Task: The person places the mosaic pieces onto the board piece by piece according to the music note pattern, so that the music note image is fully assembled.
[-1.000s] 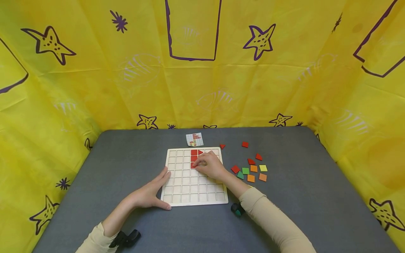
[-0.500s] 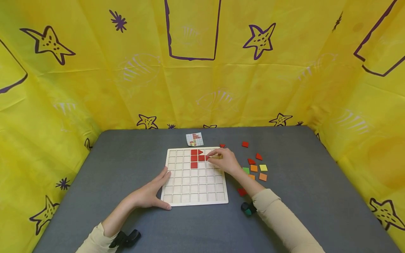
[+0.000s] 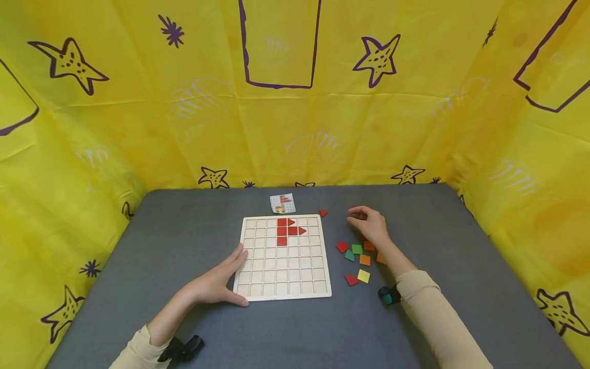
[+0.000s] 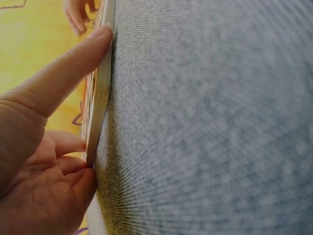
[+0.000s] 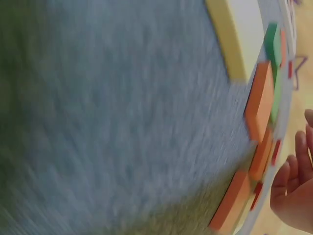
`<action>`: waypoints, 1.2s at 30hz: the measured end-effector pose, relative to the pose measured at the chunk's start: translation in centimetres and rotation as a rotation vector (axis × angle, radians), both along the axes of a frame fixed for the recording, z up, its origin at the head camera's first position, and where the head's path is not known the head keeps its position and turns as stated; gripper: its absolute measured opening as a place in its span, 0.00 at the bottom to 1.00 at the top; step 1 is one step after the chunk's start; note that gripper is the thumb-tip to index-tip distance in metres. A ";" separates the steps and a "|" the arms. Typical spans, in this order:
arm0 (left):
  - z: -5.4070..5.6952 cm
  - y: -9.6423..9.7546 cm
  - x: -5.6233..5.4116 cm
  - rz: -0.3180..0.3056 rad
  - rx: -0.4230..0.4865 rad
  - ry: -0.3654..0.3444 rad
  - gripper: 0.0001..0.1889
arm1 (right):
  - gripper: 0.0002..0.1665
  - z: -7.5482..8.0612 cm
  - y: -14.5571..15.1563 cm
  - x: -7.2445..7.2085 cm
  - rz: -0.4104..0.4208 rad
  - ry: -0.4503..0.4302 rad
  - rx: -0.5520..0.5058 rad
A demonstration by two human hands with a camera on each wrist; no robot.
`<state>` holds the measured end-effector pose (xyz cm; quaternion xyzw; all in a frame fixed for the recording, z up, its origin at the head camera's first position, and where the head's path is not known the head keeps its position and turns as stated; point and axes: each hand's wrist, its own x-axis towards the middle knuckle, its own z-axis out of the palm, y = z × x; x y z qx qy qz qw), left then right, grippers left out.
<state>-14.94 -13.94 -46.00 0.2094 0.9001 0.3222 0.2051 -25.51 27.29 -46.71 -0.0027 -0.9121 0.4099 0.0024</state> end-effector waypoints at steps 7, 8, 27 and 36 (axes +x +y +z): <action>-0.3 -0.1 -0.1 -0.010 0.001 0.007 0.63 | 0.21 -0.7 1.3 -1.1 -0.049 0.056 0.078; -0.3 -0.1 -0.1 -0.013 0.003 0.007 0.63 | 0.21 -0.8 1.4 -1.2 -0.053 0.065 0.092; -0.2 -0.1 0.0 -0.010 0.013 -0.006 0.62 | 0.21 -1.2 1.4 -2.0 -0.044 0.051 0.154; -0.2 -0.2 0.0 -0.015 0.013 -0.002 0.63 | 0.24 -0.4 0.0 -0.7 -0.044 -0.015 0.029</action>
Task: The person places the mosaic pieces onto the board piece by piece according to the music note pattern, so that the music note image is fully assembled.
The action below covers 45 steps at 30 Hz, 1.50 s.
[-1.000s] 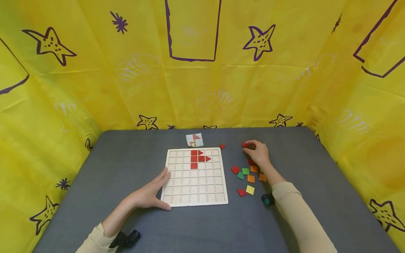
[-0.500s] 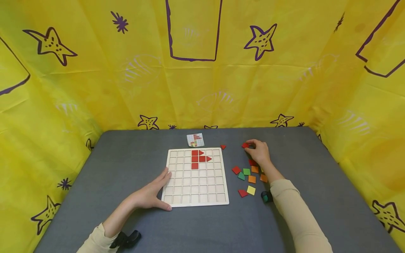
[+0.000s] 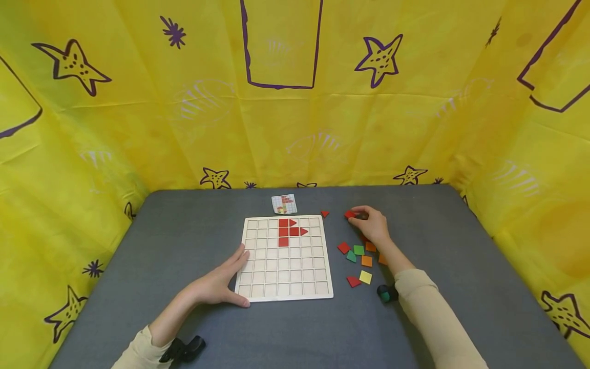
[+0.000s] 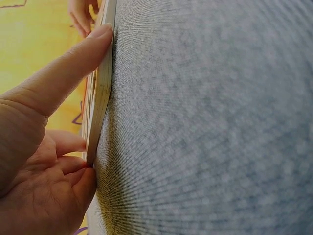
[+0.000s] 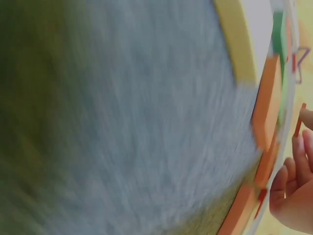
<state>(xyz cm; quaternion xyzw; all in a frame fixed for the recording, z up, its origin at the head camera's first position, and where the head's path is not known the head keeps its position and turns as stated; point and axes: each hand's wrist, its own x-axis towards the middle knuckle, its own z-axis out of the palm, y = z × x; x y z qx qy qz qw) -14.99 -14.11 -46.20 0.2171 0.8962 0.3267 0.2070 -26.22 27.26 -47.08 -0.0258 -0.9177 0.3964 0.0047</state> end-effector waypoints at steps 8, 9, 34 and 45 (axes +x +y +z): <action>0.0 0.0 -0.1 0.003 -0.015 0.013 0.63 | 0.25 1.1 -2.6 1.3 0.047 -0.013 -0.090; 0.0 0.0 -0.1 0.001 -0.018 0.016 0.63 | 0.25 1.1 -3.0 1.5 0.055 -0.017 -0.095; -0.1 0.0 -0.1 -0.006 -0.009 0.016 0.63 | 0.10 -0.4 -11.3 3.4 0.431 0.129 0.037; -0.2 0.0 -0.1 -0.006 -0.011 0.016 0.63 | 0.04 -0.8 -12.1 3.1 0.499 0.202 0.037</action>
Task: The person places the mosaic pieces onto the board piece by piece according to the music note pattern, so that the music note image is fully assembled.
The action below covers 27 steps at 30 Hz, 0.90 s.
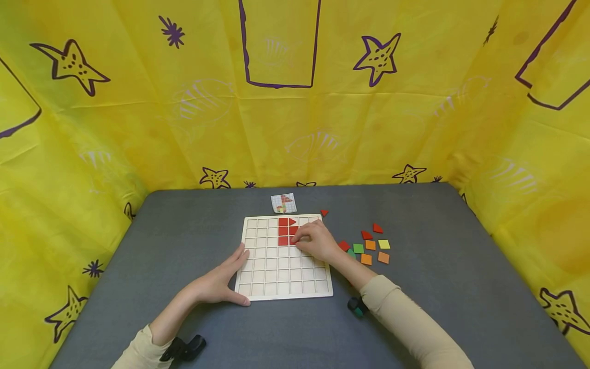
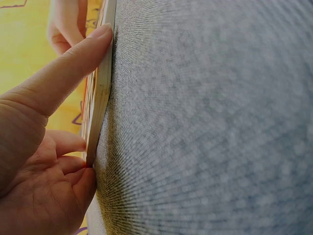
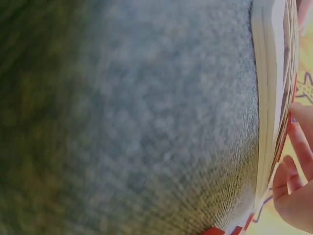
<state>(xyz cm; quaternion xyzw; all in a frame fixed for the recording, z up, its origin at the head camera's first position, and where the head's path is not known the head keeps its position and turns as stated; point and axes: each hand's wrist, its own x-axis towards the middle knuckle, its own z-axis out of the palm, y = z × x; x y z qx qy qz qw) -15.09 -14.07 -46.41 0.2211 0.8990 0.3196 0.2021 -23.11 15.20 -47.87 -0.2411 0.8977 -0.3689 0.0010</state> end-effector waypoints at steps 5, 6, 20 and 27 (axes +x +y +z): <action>0.0 0.0 0.0 0.006 -0.005 -0.003 0.63 | 0.04 0.0 -0.1 0.1 -0.004 -0.007 -0.001; 0.0 0.0 -0.1 0.007 -0.007 -0.002 0.63 | 0.04 0.0 -0.1 0.2 -0.004 -0.006 0.003; 0.0 0.1 0.0 0.014 -0.011 -0.005 0.63 | 0.06 0.9 1.7 0.0 -0.184 -0.127 -0.034; 0.1 0.1 0.0 0.020 -0.020 -0.012 0.64 | 0.11 1.4 5.2 -0.3 -0.281 -0.148 -0.080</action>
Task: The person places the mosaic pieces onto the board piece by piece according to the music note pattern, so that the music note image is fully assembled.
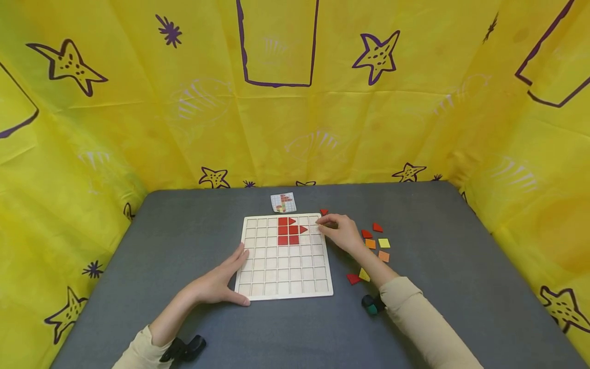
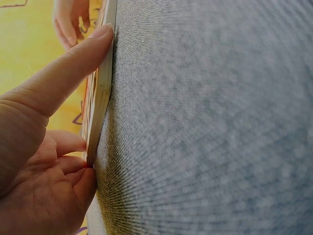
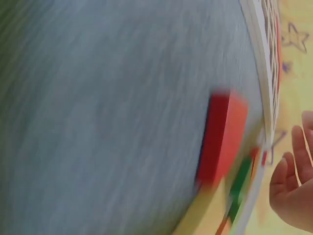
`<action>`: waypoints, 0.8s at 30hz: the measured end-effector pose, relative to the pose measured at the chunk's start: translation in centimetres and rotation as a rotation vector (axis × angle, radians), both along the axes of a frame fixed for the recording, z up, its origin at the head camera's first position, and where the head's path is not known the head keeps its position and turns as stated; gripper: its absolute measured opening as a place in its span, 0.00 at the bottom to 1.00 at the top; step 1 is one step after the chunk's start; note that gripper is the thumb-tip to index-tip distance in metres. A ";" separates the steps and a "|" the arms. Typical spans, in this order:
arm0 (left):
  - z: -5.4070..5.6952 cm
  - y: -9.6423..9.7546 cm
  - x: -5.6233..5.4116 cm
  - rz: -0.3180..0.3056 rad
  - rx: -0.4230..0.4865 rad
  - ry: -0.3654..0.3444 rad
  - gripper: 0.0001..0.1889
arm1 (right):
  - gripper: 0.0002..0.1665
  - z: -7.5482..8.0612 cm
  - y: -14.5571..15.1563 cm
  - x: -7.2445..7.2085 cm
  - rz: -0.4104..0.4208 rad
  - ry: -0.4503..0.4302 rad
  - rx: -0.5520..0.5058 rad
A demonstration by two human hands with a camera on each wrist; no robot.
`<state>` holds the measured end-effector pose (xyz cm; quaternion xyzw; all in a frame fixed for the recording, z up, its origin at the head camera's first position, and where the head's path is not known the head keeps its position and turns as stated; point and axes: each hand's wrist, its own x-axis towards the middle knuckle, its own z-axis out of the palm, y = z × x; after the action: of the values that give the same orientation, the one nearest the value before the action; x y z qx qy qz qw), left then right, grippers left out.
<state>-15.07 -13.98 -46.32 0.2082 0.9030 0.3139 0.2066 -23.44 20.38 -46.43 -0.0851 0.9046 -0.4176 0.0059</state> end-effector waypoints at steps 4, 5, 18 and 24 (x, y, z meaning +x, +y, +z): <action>0.1 0.0 0.0 -0.003 0.008 -0.003 0.64 | 0.14 0.1 2.7 0.3 -0.031 -0.020 0.008; 0.1 0.0 0.0 -0.004 0.005 -0.004 0.64 | 0.15 0.1 3.3 0.4 -0.039 -0.028 0.013; 0.2 0.1 0.0 -0.002 0.008 0.001 0.63 | 0.19 -0.2 6.7 2.7 -0.003 -0.054 0.144; 0.2 0.1 0.0 -0.004 0.015 -0.003 0.63 | 0.18 -0.8 6.1 3.3 0.074 0.060 0.174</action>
<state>-15.09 -13.93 -46.17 0.2111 0.8999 0.3206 0.2068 -20.18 26.45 -47.24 -0.1301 0.9335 -0.3341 0.0018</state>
